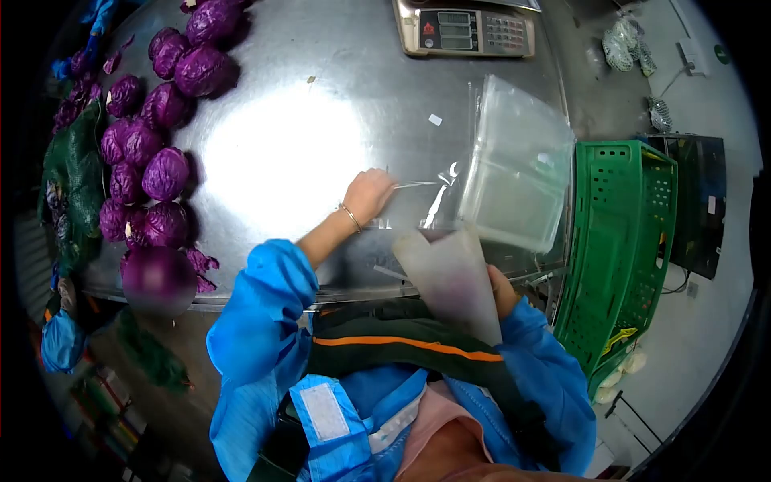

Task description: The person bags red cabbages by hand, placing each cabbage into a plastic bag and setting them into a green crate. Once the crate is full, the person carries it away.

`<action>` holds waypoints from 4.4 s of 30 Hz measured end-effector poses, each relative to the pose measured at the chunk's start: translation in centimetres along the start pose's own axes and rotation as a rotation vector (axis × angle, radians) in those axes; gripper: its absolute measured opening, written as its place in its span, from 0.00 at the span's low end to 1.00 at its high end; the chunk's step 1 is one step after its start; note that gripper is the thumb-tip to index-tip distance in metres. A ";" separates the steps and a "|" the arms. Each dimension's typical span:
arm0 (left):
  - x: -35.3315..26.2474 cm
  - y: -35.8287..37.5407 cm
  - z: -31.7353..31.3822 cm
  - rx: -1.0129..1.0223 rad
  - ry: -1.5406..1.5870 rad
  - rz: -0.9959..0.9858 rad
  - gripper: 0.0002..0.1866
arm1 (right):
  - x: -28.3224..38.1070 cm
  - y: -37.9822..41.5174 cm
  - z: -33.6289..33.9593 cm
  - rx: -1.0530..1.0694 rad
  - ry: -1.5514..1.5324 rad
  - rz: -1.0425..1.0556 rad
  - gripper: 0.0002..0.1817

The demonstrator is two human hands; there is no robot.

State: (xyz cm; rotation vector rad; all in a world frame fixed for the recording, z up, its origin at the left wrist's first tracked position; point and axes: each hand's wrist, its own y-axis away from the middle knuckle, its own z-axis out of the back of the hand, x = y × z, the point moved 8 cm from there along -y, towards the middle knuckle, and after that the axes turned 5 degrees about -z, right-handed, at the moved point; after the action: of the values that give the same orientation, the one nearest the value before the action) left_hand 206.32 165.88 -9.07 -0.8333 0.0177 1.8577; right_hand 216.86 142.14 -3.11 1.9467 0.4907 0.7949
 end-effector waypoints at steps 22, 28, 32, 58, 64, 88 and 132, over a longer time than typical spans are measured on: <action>-4.8 2.4 5.0 -0.607 0.180 0.335 0.09 | 8.7 -14.5 1.3 -0.237 0.823 0.741 0.12; -3.2 4.3 3.1 -0.689 0.271 0.518 0.15 | 10.1 -12.0 -1.8 -0.099 0.532 0.757 0.42; 3.0 6.6 -2.6 -0.623 0.910 1.052 0.20 | 9.0 -14.8 -0.9 -0.189 0.478 0.633 0.23; -5.1 6.8 7.0 -0.375 0.225 0.352 0.03 | 6.4 -7.0 -2.3 -0.170 0.389 0.657 0.06; -5.9 -3.7 18.1 -0.339 0.360 0.292 0.10 | 15.4 -0.2 -8.5 -0.005 0.247 0.888 0.08; -9.1 7.2 9.4 0.526 0.962 1.153 0.12 | 8.8 20.2 -11.5 -0.390 1.709 1.435 0.25; -8.2 8.0 13.0 -0.105 1.299 1.094 0.17 | 11.0 14.9 -16.6 0.432 1.443 1.061 0.10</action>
State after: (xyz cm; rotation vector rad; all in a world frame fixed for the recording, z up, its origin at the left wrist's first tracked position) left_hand 194.57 160.58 2.40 -2.2588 1.4232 1.8373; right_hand 213.17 152.23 19.35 1.5808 0.3846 3.0045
